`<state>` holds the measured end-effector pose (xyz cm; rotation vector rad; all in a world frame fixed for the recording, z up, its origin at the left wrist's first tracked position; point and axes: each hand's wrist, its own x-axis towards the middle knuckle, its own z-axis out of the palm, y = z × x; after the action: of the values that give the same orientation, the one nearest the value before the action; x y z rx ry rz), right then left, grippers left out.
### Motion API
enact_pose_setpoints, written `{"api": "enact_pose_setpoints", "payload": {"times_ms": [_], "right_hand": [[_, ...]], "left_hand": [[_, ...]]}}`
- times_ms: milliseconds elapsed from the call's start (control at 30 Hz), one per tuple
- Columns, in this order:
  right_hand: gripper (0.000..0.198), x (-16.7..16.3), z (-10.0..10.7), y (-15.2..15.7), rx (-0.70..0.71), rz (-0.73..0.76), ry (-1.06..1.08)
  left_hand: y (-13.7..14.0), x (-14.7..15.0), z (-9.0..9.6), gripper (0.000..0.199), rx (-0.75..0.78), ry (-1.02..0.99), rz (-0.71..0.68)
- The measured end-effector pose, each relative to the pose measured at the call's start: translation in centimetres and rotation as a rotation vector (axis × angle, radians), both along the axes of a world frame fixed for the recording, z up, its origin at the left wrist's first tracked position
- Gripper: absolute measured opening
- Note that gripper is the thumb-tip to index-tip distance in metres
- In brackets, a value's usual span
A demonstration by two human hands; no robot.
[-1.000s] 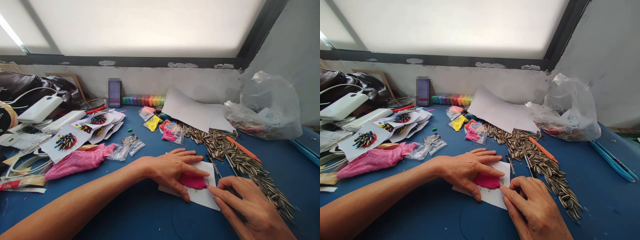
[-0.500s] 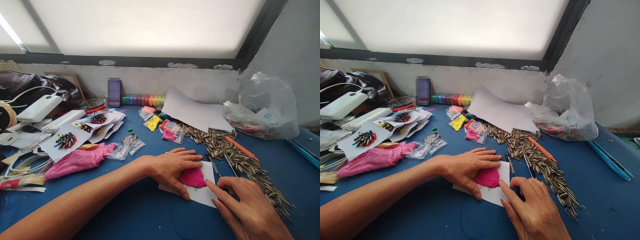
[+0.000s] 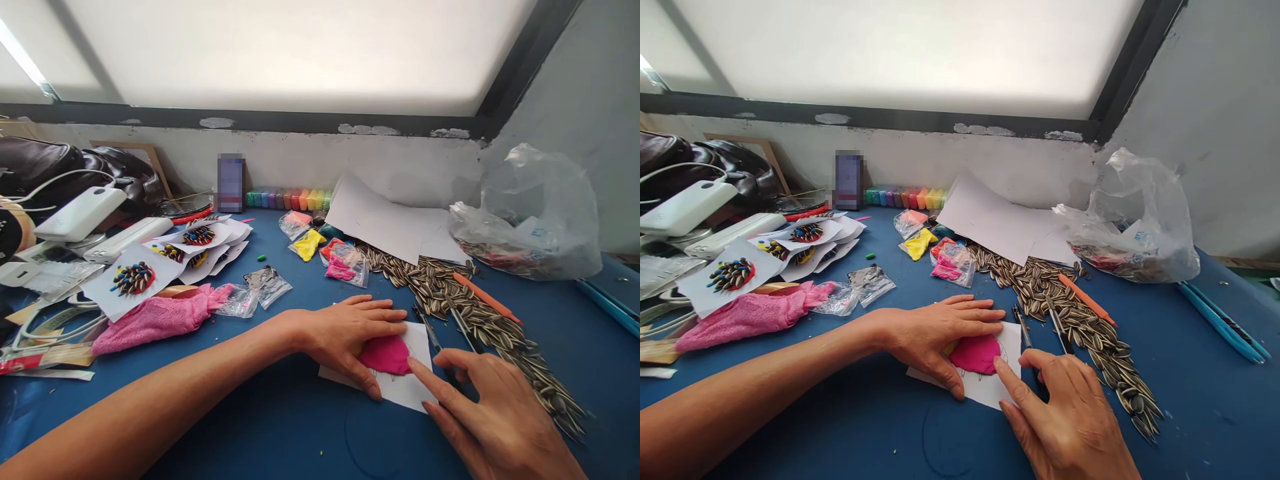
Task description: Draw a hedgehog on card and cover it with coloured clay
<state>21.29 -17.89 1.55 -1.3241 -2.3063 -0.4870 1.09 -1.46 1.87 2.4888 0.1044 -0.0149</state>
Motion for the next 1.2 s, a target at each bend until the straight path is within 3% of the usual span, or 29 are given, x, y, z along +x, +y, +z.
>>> {"api": "enact_pose_setpoints", "payload": {"times_ms": [300, 600, 833, 1200], "right_hand": [[0.034, -0.1, -0.1, 0.1, -0.039, 0.031, -0.173], [0.035, -0.3, -0.2, 0.1, -0.047, 0.038, -0.117], [0.031, -1.7, 0.4, 0.6, 0.022, 0.039, -0.090], [0.031, 0.3, -0.1, -0.1, 0.007, 0.025, -0.246]], "left_hand": [[0.1, 0.1, 0.0, 0.093, -0.006, -0.021, -0.009], [0.2, 0.1, -0.2, 0.092, 0.029, -0.021, -0.023], [0.1, 0.1, -0.1, 0.092, 0.031, -0.014, -0.018], [0.2, 0.1, 0.1, 0.093, 0.021, 0.002, -0.020]]}}
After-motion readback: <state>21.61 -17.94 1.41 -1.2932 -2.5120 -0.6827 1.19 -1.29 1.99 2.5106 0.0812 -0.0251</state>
